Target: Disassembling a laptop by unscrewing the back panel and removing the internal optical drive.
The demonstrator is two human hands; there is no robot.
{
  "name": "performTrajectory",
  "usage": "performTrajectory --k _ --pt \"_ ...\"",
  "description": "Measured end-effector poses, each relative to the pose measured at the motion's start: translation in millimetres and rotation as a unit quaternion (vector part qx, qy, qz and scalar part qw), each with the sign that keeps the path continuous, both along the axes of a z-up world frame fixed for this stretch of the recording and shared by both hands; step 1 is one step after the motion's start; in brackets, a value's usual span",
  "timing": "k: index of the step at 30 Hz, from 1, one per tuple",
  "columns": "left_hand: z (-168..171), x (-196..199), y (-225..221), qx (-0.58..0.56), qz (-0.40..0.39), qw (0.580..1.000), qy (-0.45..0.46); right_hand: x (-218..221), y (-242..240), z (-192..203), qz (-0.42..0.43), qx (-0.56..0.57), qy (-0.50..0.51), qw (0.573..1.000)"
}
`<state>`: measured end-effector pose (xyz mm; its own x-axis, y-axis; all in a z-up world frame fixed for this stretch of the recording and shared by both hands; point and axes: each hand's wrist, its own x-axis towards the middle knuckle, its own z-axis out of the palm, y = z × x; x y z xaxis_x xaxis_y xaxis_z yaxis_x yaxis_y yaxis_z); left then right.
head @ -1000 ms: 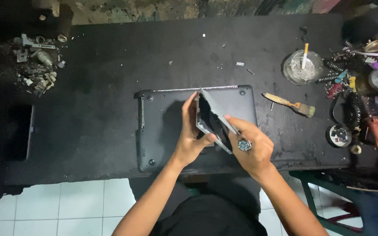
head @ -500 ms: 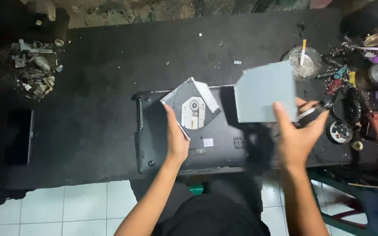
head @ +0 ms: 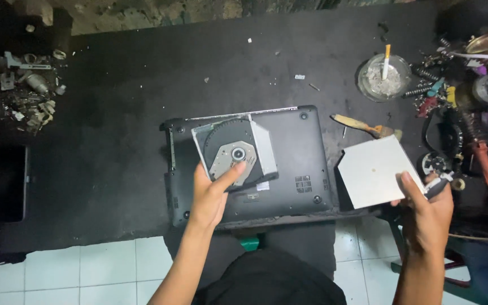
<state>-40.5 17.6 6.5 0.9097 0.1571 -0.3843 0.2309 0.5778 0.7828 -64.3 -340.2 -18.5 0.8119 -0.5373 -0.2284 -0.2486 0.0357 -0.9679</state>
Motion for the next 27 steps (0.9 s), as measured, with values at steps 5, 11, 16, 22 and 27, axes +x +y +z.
performTrajectory --k 5,11,16,22,27 --pt "10.4 -4.8 7.2 0.119 0.027 0.992 0.028 -17.2 11.4 4.6 0.0 -0.042 0.006 0.999" --pt "-1.3 -7.1 10.9 0.047 0.046 0.995 0.072 -15.8 -8.5 -2.9 0.067 -0.276 0.006 0.959" --pt "23.9 0.7 1.4 0.089 0.045 0.989 0.105 -6.1 9.6 14.9 0.068 -0.311 0.038 0.947" --pt "-6.6 -4.1 8.6 0.16 -0.007 0.987 0.026 0.6 9.5 -9.2 0.009 -0.281 0.013 0.96" --pt "-15.2 -6.7 8.7 0.117 0.004 0.993 -0.026 16.3 23.9 -3.4 -0.002 0.013 -0.074 0.997"
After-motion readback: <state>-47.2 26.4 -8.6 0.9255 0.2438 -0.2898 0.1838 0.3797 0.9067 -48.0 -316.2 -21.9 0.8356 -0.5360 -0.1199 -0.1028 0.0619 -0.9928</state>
